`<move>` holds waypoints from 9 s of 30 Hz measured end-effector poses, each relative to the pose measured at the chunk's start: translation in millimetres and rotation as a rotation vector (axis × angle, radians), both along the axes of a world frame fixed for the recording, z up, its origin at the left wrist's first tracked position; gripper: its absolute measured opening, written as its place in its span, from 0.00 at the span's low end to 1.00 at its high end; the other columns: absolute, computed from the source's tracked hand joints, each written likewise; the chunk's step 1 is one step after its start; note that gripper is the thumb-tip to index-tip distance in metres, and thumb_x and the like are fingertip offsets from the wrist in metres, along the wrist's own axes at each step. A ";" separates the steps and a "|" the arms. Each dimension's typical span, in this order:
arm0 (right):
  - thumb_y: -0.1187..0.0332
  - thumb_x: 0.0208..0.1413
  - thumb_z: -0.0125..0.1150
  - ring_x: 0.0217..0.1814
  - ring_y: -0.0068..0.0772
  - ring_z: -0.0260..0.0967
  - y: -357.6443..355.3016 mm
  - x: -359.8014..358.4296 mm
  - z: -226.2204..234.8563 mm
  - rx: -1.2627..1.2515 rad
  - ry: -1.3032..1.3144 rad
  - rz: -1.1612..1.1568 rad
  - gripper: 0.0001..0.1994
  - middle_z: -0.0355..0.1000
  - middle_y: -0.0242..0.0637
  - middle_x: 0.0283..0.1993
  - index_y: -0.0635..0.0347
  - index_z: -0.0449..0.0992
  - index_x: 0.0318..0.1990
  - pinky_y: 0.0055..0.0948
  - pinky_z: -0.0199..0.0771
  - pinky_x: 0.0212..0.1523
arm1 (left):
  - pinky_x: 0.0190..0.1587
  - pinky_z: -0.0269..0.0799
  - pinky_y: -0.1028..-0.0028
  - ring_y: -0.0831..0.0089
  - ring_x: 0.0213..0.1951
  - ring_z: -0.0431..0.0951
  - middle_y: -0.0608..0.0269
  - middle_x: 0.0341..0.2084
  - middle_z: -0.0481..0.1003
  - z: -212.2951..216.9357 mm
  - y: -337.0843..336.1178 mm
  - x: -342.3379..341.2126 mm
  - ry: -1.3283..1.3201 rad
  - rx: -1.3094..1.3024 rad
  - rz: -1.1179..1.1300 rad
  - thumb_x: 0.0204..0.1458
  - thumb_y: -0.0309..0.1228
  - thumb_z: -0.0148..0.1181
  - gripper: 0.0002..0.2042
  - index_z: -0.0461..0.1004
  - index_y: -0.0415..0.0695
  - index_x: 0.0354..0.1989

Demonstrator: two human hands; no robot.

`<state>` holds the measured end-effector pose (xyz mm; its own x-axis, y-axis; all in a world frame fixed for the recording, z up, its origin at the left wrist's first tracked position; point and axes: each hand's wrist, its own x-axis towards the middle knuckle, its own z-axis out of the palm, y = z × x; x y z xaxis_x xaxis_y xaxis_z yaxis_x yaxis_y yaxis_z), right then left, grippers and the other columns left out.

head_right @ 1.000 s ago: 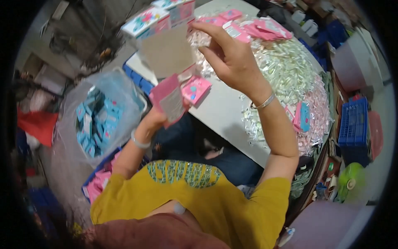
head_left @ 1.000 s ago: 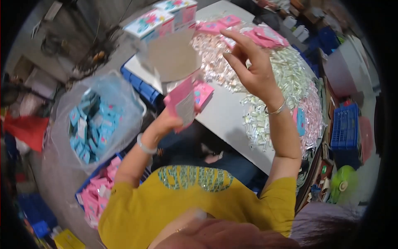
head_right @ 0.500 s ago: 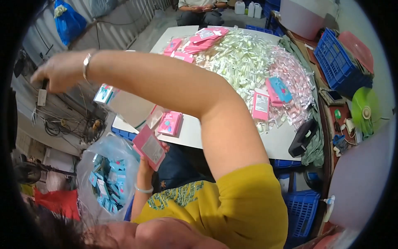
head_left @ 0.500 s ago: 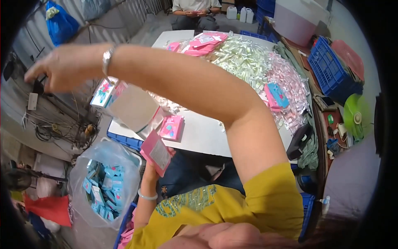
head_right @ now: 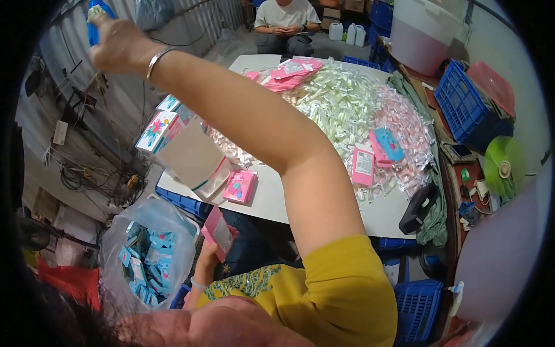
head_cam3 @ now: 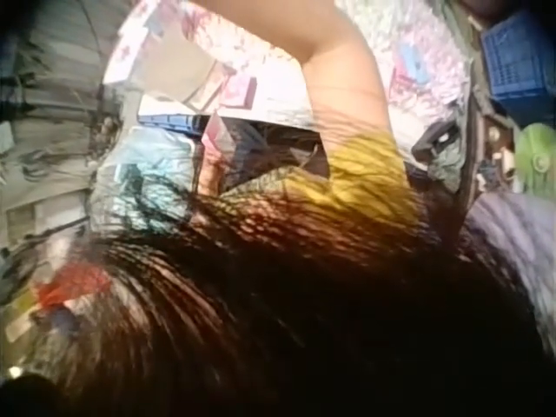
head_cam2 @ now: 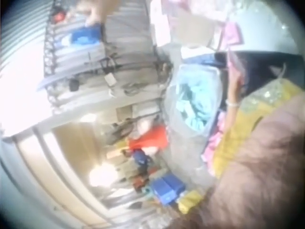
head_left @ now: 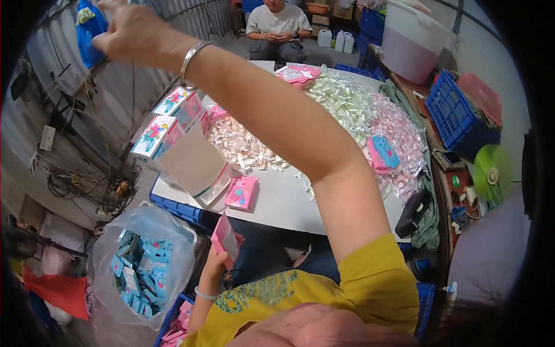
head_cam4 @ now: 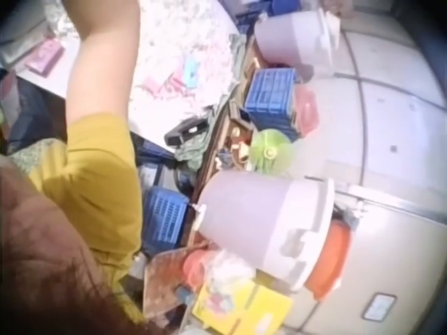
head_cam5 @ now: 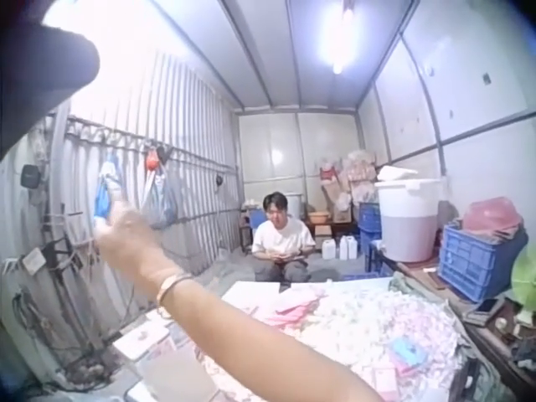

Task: Placing paper inserts into small pink boxes.

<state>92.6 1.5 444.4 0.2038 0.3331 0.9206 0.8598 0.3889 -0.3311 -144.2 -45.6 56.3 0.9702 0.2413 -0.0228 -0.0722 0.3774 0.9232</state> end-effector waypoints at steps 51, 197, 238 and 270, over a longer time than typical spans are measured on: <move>0.70 0.60 0.56 0.24 0.14 0.59 -186.4 28.6 -114.0 -0.546 -0.113 -0.022 0.17 0.63 0.24 0.26 0.58 0.70 0.56 0.16 0.62 0.25 | 0.65 0.52 0.63 0.62 0.62 0.59 0.54 0.59 0.57 33.9 17.0 58.7 -0.184 0.519 0.168 0.27 0.29 0.78 0.52 0.47 0.44 0.64; 0.73 0.48 0.53 0.42 0.47 0.73 -175.8 111.3 -441.8 -1.096 0.099 -0.690 0.16 0.73 0.41 0.43 0.54 0.74 0.47 0.44 0.73 0.41 | 0.56 0.69 0.60 0.54 0.53 0.73 0.43 0.52 0.70 -82.3 -11.9 18.4 0.148 -0.462 -0.173 0.42 0.56 0.66 0.44 0.60 0.34 0.61; 0.70 0.58 0.49 0.38 0.44 0.75 -224.4 83.6 -423.5 -0.241 1.679 0.399 0.12 0.73 0.47 0.38 0.71 0.70 0.45 0.40 0.78 0.44 | 0.52 0.72 0.56 0.49 0.49 0.75 0.39 0.49 0.70 -74.1 -38.7 65.9 0.190 -0.530 -0.245 0.42 0.77 0.29 0.55 0.57 0.33 0.62; 0.60 0.46 0.66 0.40 0.52 0.74 -570.1 176.0 -481.4 -0.655 0.863 -1.829 0.23 0.75 0.50 0.41 0.66 0.70 0.45 0.41 0.74 0.42 | 0.51 0.73 0.57 0.46 0.48 0.75 0.37 0.50 0.70 -81.2 -64.4 62.5 0.284 -0.520 -0.292 0.48 0.73 0.31 0.50 0.55 0.35 0.64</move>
